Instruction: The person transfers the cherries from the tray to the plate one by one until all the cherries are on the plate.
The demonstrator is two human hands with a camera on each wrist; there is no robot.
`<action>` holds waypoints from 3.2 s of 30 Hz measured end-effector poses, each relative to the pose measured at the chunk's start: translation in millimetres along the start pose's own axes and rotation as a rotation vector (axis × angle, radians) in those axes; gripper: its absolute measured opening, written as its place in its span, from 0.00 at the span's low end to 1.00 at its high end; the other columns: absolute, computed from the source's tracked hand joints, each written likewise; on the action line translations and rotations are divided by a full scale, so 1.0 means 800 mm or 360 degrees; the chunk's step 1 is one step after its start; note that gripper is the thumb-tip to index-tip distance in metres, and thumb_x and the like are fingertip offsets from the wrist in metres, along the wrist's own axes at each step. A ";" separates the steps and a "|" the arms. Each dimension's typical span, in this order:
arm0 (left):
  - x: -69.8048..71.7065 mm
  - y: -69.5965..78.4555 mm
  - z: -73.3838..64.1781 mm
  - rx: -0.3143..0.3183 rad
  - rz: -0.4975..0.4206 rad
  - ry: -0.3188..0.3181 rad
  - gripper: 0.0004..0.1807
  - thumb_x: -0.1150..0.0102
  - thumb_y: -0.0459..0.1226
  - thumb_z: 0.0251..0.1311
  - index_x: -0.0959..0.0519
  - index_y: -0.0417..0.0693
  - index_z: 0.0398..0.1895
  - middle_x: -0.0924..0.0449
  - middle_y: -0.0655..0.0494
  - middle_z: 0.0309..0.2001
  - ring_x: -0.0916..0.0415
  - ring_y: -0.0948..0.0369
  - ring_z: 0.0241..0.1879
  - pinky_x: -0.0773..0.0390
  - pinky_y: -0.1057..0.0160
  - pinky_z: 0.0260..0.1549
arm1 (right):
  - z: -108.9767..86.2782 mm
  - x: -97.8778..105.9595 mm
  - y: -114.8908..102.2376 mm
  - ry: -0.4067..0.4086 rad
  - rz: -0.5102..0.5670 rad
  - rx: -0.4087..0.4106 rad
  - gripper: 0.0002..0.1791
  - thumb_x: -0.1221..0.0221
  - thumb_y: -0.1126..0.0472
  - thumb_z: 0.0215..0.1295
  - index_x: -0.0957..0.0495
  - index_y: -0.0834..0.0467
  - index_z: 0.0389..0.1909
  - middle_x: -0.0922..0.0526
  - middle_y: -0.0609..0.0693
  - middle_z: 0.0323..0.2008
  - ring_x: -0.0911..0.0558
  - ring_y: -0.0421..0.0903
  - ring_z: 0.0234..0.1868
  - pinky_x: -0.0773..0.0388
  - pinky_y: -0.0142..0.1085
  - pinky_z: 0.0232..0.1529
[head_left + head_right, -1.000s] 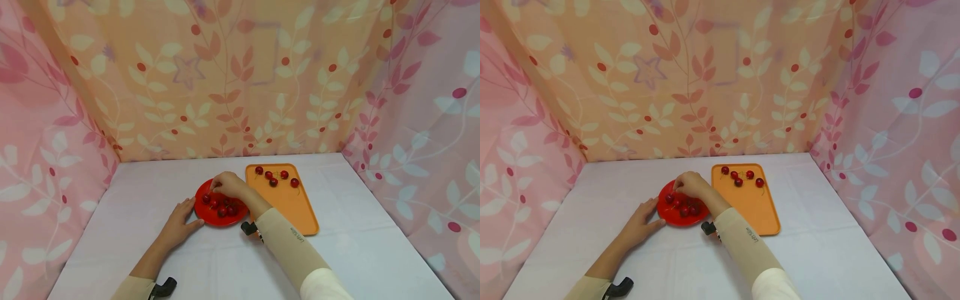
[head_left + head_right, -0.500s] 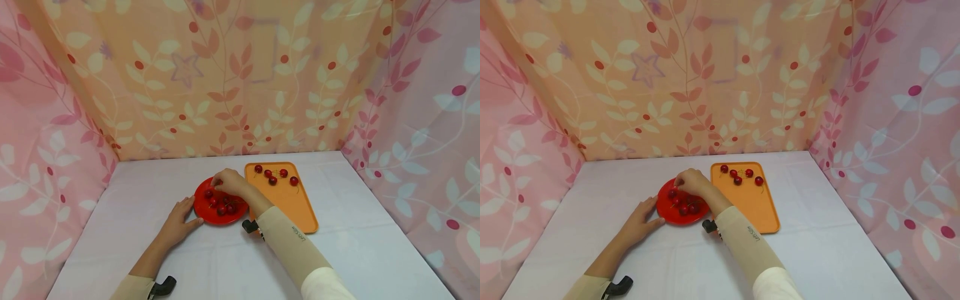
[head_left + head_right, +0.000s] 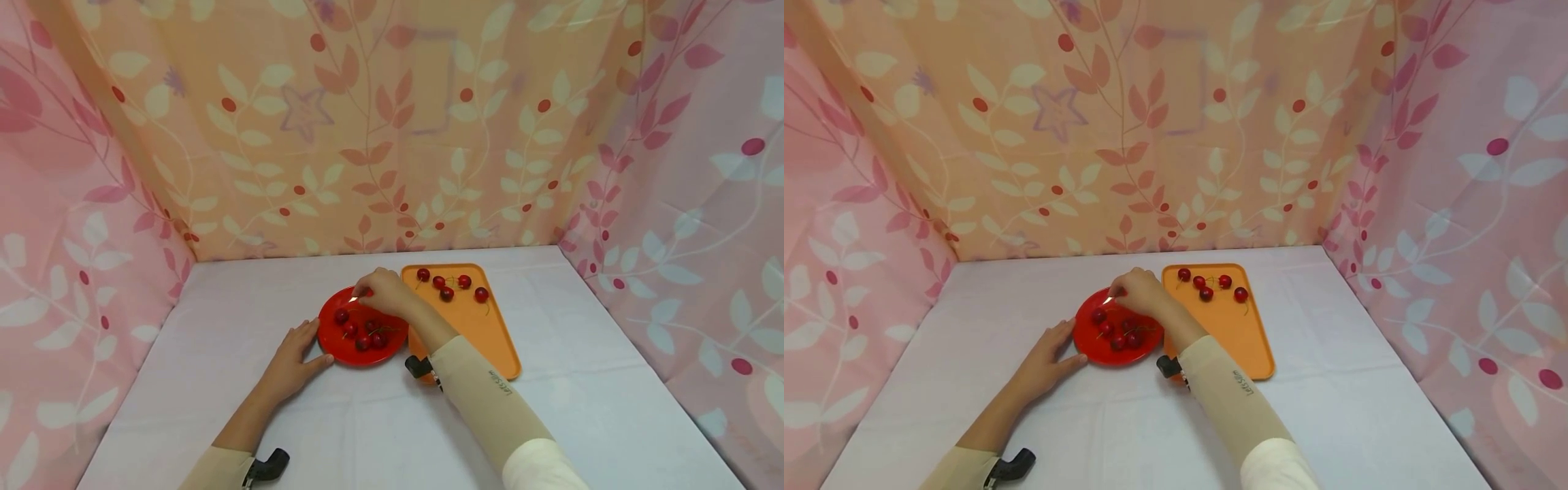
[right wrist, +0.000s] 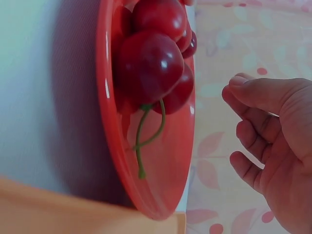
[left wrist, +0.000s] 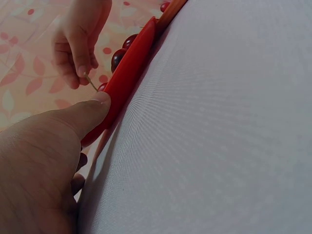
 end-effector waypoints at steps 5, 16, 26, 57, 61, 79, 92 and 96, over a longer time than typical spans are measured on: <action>-0.001 0.000 0.000 0.0024 -0.0004 -0.0010 0.49 0.30 0.54 0.61 0.41 0.49 0.81 0.39 0.51 0.79 0.52 0.48 0.81 0.57 0.39 0.79 | -0.005 0.005 0.004 0.0046 -0.0054 0.0043 0.08 0.35 0.57 0.70 0.11 0.47 0.46 0.12 0.38 0.41 0.25 0.41 0.47 0.26 0.39 0.55; -0.001 -0.001 -0.001 0.0004 0.0014 0.0002 0.49 0.31 0.55 0.61 0.41 0.49 0.80 0.39 0.50 0.78 0.51 0.48 0.81 0.55 0.39 0.79 | -0.029 0.019 0.016 0.0068 0.0030 0.0011 0.08 0.35 0.57 0.70 0.12 0.50 0.47 0.15 0.39 0.41 0.27 0.42 0.47 0.23 0.35 0.50; -0.001 -0.003 0.001 0.0011 0.0039 0.0007 0.49 0.30 0.55 0.61 0.41 0.50 0.81 0.39 0.52 0.79 0.51 0.49 0.81 0.56 0.40 0.79 | -0.048 0.058 0.044 0.0190 -0.0076 -0.0026 0.09 0.34 0.59 0.69 0.11 0.49 0.47 0.12 0.40 0.41 0.26 0.44 0.47 0.28 0.42 0.53; -0.001 -0.002 0.000 0.0008 0.0011 0.0023 0.49 0.30 0.55 0.60 0.40 0.50 0.80 0.39 0.53 0.78 0.51 0.50 0.81 0.56 0.40 0.79 | -0.091 0.130 0.162 0.0378 -0.0002 -0.0253 0.11 0.35 0.62 0.69 0.14 0.58 0.50 0.14 0.52 0.47 0.23 0.56 0.54 0.23 0.53 0.61; -0.002 -0.003 0.000 0.0025 0.0016 0.0012 0.49 0.30 0.55 0.60 0.41 0.51 0.81 0.39 0.52 0.79 0.52 0.49 0.81 0.56 0.40 0.79 | -0.096 0.133 0.177 0.0408 -0.0001 -0.0248 0.10 0.34 0.63 0.68 0.13 0.59 0.48 0.13 0.53 0.45 0.23 0.56 0.55 0.24 0.54 0.62; -0.007 -0.009 -0.010 0.0076 0.0017 -0.0018 0.50 0.31 0.57 0.60 0.42 0.52 0.81 0.41 0.52 0.79 0.53 0.48 0.81 0.54 0.38 0.78 | -0.113 0.098 0.227 0.0305 -0.0056 -0.0479 0.10 0.34 0.59 0.69 0.12 0.56 0.48 0.11 0.49 0.42 0.26 0.55 0.54 0.37 0.57 0.63; -0.006 -0.008 -0.012 0.0086 0.0021 -0.0013 0.50 0.30 0.56 0.60 0.42 0.52 0.81 0.40 0.52 0.79 0.52 0.48 0.81 0.54 0.38 0.78 | -0.113 0.087 0.230 0.0288 -0.0068 -0.0495 0.04 0.34 0.57 0.69 0.12 0.51 0.38 0.12 0.47 0.38 0.22 0.53 0.49 0.36 0.55 0.63; -0.005 -0.008 -0.012 0.0062 0.0033 0.0000 0.50 0.29 0.55 0.59 0.42 0.51 0.81 0.39 0.51 0.79 0.51 0.48 0.81 0.54 0.38 0.78 | -0.116 0.085 0.229 0.0301 -0.0045 -0.0505 0.03 0.33 0.57 0.68 0.13 0.51 0.36 0.14 0.47 0.36 0.23 0.52 0.46 0.33 0.54 0.62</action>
Point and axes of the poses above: each hand's wrist, its own z-axis towards the middle knuckle, its own x-axis out of the back of the hand, y = z × x, the point moved 7 cm from there along z, towards the middle knuckle
